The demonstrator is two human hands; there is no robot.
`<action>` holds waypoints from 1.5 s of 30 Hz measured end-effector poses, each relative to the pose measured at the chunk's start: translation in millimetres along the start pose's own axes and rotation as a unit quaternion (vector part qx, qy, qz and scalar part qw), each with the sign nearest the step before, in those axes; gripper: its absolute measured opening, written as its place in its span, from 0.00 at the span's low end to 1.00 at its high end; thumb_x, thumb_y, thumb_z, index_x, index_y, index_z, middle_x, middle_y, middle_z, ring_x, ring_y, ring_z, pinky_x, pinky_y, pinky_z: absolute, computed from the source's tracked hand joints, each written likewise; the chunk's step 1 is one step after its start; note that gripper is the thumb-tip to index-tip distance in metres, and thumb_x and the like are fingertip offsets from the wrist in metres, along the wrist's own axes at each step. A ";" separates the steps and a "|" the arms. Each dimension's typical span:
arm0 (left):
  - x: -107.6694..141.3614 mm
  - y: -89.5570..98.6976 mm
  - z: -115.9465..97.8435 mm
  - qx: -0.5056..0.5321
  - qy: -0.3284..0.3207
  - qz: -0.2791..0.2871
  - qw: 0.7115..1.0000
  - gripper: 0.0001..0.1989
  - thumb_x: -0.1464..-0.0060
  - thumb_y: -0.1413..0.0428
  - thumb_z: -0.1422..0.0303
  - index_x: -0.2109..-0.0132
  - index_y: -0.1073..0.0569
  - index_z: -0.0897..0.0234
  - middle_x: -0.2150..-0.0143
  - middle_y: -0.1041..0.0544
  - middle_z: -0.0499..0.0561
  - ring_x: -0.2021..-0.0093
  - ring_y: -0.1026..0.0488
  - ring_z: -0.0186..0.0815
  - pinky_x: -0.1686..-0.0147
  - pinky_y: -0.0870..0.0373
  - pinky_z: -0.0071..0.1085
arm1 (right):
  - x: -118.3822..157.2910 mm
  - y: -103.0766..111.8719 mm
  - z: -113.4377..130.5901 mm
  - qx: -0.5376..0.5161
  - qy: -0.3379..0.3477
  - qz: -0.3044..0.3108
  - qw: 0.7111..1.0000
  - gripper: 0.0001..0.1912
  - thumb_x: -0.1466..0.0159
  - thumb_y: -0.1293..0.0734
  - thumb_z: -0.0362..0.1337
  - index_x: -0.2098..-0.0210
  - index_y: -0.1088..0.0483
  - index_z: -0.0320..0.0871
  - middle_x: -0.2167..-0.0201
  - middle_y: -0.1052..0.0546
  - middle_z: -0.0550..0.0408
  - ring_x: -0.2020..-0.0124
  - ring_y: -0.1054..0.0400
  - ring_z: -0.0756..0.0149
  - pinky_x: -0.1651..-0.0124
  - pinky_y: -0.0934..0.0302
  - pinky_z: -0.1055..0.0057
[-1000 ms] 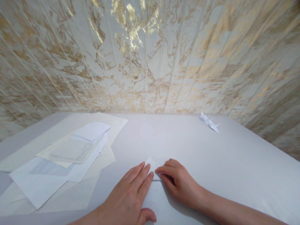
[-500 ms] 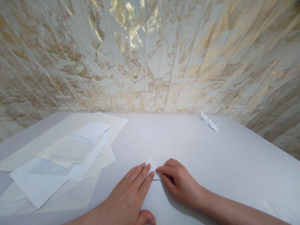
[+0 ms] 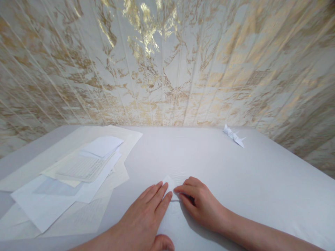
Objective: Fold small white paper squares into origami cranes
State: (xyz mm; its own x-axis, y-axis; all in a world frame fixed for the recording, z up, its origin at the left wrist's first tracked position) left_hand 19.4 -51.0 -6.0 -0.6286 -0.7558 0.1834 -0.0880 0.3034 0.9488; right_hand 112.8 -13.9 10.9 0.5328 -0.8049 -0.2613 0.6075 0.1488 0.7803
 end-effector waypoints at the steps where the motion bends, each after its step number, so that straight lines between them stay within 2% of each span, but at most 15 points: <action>1: -0.1 0.4 -0.1 0.002 0.000 -0.001 1.000 0.41 0.53 0.48 0.48 0.38 0.45 0.68 0.35 0.51 0.63 0.36 0.52 0.50 0.40 0.47 0.48 | 0.2 0.1 0.0 0.000 0.000 -0.001 1.000 0.11 0.40 0.40 0.27 0.67 0.27 0.43 0.74 0.28 0.53 0.69 0.36 0.65 0.65 0.43 0.70; 7: -1.1 1.9 -0.7 0.011 0.007 0.013 1.000 0.40 0.53 0.48 0.48 0.38 0.44 0.69 0.35 0.51 0.63 0.36 0.53 0.52 0.40 0.48 0.48 | 2.0 -0.8 -0.2 0.008 -0.003 0.000 1.000 0.11 0.40 0.41 0.27 0.63 0.29 0.42 0.73 0.28 0.52 0.67 0.36 0.63 0.62 0.42 0.67; 11: -1.5 2.9 -1.0 0.004 0.011 0.015 1.000 0.39 0.52 0.48 0.49 0.38 0.43 0.68 0.35 0.52 0.63 0.36 0.53 0.52 0.40 0.48 0.49 | 2.6 0.2 -1.9 0.044 -0.029 -0.009 0.999 0.09 0.41 0.39 0.31 0.60 0.32 0.39 0.66 0.30 0.48 0.63 0.38 0.60 0.57 0.41 0.61; 16: -2.1 3.1 -0.1 0.021 0.011 0.012 1.000 0.39 0.52 0.47 0.49 0.39 0.42 0.67 0.35 0.51 0.63 0.36 0.53 0.52 0.40 0.49 0.50 | 3.8 1.2 1.3 0.081 -0.035 -0.003 0.996 0.15 0.43 0.39 0.29 0.55 0.35 0.39 0.61 0.32 0.46 0.58 0.41 0.56 0.54 0.43 0.56; 22: -1.9 0.8 0.7 0.024 0.015 0.022 0.999 0.38 0.51 0.48 0.49 0.38 0.44 0.67 0.35 0.54 0.63 0.35 0.55 0.51 0.39 0.51 0.50 | 5.6 -1.4 -1.6 0.083 -0.030 0.028 0.996 0.26 0.48 0.42 0.19 0.52 0.37 0.42 0.60 0.33 0.47 0.57 0.41 0.57 0.54 0.42 0.56; 29: -1.2 1.1 0.0 0.028 0.015 0.022 0.999 0.38 0.50 0.49 0.50 0.38 0.44 0.66 0.35 0.54 0.62 0.35 0.56 0.50 0.39 0.52 0.50 | 8.3 2.2 -1.9 0.064 0.015 0.023 0.998 0.31 0.54 0.45 0.17 0.53 0.37 0.42 0.59 0.32 0.47 0.58 0.40 0.59 0.55 0.40 0.58; 31: -1.5 2.3 -1.0 0.028 0.016 0.024 0.999 0.38 0.50 0.48 0.50 0.38 0.44 0.66 0.35 0.54 0.62 0.35 0.56 0.50 0.39 0.52 0.49 | 9.3 10.0 3.1 0.045 0.040 -0.018 0.998 0.30 0.55 0.45 0.17 0.54 0.37 0.41 0.60 0.31 0.47 0.58 0.39 0.60 0.55 0.39 0.60; 33: -2.0 2.6 -1.7 0.024 0.019 0.031 0.999 0.38 0.51 0.47 0.51 0.38 0.45 0.67 0.35 0.54 0.63 0.35 0.56 0.51 0.39 0.52 0.49 | 11.5 14.4 15.4 0.030 0.096 -0.041 0.994 0.29 0.54 0.45 0.17 0.55 0.36 0.40 0.60 0.30 0.46 0.57 0.38 0.60 0.54 0.38 0.61; 36: -2.8 2.0 -1.5 0.018 0.021 0.038 0.999 0.39 0.51 0.47 0.52 0.38 0.45 0.68 0.35 0.55 0.63 0.35 0.56 0.51 0.39 0.51 0.48 | 15.3 7.9 33.2 0.022 0.168 -0.006 0.985 0.25 0.50 0.43 0.20 0.54 0.35 0.40 0.60 0.28 0.46 0.57 0.35 0.60 0.53 0.38 0.62; 42: -1.8 4.1 -1.6 -0.003 0.006 0.037 0.999 0.40 0.52 0.46 0.51 0.37 0.47 0.65 0.35 0.55 0.63 0.35 0.56 0.50 0.39 0.52 0.49 | 14.4 -1.1 32.5 0.076 0.157 0.022 0.984 0.16 0.48 0.41 0.20 0.63 0.30 0.39 0.64 0.24 0.47 0.62 0.32 0.62 0.58 0.36 0.66; 45: 1.4 10.2 -1.7 -0.027 0.015 0.046 0.998 0.41 0.57 0.43 0.50 0.39 0.41 0.66 0.36 0.50 0.65 0.36 0.53 0.51 0.39 0.52 0.49 | 13.8 -3.1 31.9 0.091 0.157 0.027 0.983 0.13 0.47 0.40 0.21 0.66 0.30 0.38 0.65 0.24 0.49 0.63 0.32 0.62 0.59 0.36 0.67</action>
State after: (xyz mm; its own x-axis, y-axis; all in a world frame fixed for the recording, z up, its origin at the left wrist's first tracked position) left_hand 18.9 -50.0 4.3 -0.6085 -0.7436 0.2771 0.0109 0.3412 0.9399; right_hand 99.5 -43.8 23.0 0.7343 -0.5776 -0.3566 0.4725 0.0577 0.8794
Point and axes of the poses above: each hand's wrist, its own x-axis away from the middle knuckle, its own y-axis out of the back of the hand, z = x × y, the point moved 9 cm from there along -x, towards the middle knuckle
